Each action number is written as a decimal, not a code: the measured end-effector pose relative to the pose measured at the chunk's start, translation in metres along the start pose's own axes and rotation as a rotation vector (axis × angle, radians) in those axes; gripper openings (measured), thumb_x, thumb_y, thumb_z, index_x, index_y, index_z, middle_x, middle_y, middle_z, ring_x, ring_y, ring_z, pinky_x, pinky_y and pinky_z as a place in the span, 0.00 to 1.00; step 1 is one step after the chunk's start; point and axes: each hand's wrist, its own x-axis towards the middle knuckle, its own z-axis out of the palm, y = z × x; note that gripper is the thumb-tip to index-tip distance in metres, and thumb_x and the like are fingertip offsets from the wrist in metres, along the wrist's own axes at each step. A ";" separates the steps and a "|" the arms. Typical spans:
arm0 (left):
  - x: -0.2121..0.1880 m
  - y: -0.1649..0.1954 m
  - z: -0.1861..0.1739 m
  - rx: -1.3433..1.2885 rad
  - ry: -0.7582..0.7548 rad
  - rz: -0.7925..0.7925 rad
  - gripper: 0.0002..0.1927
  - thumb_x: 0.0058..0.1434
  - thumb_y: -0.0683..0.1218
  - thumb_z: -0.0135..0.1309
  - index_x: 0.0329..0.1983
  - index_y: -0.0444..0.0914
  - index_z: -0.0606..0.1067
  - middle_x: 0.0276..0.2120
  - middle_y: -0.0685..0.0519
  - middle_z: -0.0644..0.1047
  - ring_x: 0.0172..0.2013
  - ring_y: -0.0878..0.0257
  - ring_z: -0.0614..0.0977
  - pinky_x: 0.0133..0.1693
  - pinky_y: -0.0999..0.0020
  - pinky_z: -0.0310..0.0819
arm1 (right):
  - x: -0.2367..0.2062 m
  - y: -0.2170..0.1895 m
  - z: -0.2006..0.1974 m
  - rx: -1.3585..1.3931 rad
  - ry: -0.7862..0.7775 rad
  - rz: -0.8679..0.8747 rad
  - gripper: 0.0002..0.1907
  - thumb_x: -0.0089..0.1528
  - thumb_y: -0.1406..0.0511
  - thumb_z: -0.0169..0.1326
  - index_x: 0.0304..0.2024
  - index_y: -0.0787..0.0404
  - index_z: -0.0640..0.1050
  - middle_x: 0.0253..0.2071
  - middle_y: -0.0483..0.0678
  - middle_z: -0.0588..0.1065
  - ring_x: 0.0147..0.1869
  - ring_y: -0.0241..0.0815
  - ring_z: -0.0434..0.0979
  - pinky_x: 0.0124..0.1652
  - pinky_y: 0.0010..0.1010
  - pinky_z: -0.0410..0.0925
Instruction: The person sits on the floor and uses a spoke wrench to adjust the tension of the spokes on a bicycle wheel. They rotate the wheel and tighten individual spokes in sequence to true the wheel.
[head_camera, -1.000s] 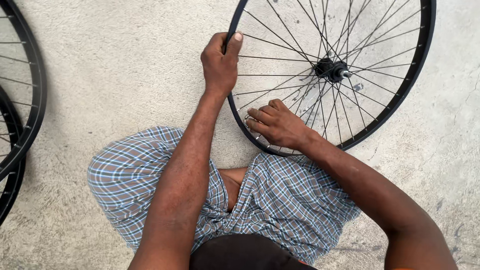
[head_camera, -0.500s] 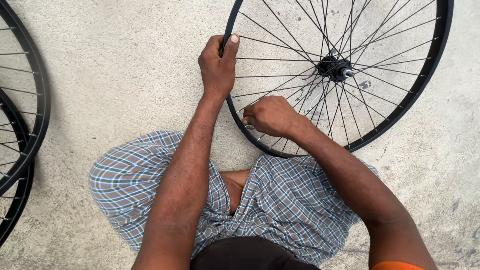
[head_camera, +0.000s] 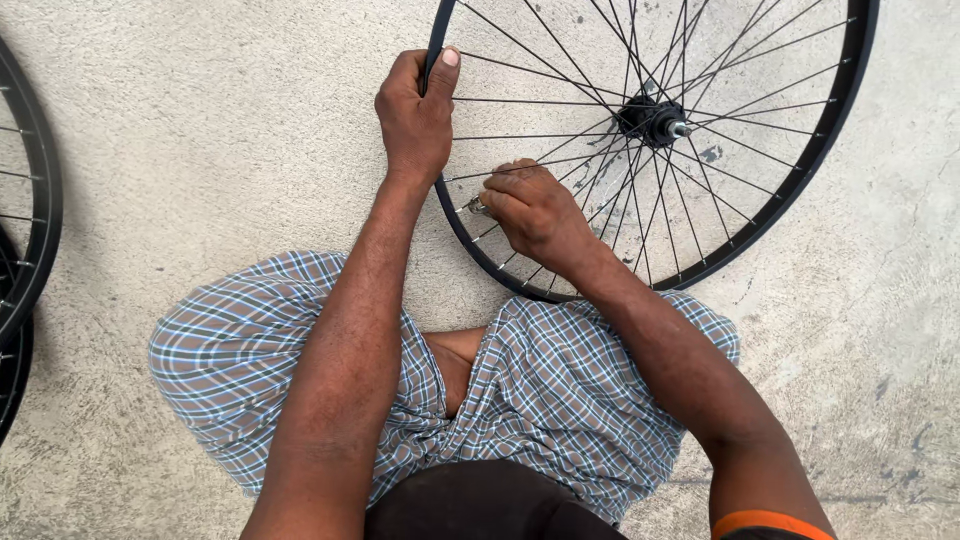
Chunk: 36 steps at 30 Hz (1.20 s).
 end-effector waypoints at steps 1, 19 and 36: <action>0.000 0.000 0.001 0.001 0.001 0.008 0.25 0.72 0.65 0.49 0.37 0.39 0.75 0.20 0.62 0.70 0.20 0.76 0.70 0.19 0.76 0.62 | -0.001 0.002 0.001 -0.006 -0.021 0.009 0.09 0.62 0.71 0.62 0.45 0.64 0.79 0.48 0.53 0.80 0.56 0.49 0.81 0.59 0.44 0.72; 0.001 0.007 0.004 0.003 0.028 -0.018 0.26 0.71 0.66 0.49 0.37 0.39 0.76 0.20 0.61 0.70 0.21 0.75 0.69 0.20 0.75 0.62 | 0.007 0.000 0.002 0.022 -0.199 0.160 0.11 0.65 0.65 0.61 0.50 0.60 0.81 0.48 0.46 0.82 0.54 0.40 0.81 0.60 0.48 0.64; 0.002 0.009 0.003 -0.127 0.022 -0.083 0.24 0.71 0.64 0.50 0.38 0.38 0.77 0.22 0.60 0.70 0.22 0.76 0.72 0.23 0.77 0.75 | 0.013 -0.015 0.010 -0.137 -0.380 0.348 0.13 0.70 0.60 0.57 0.56 0.53 0.79 0.37 0.46 0.80 0.40 0.42 0.77 0.51 0.46 0.62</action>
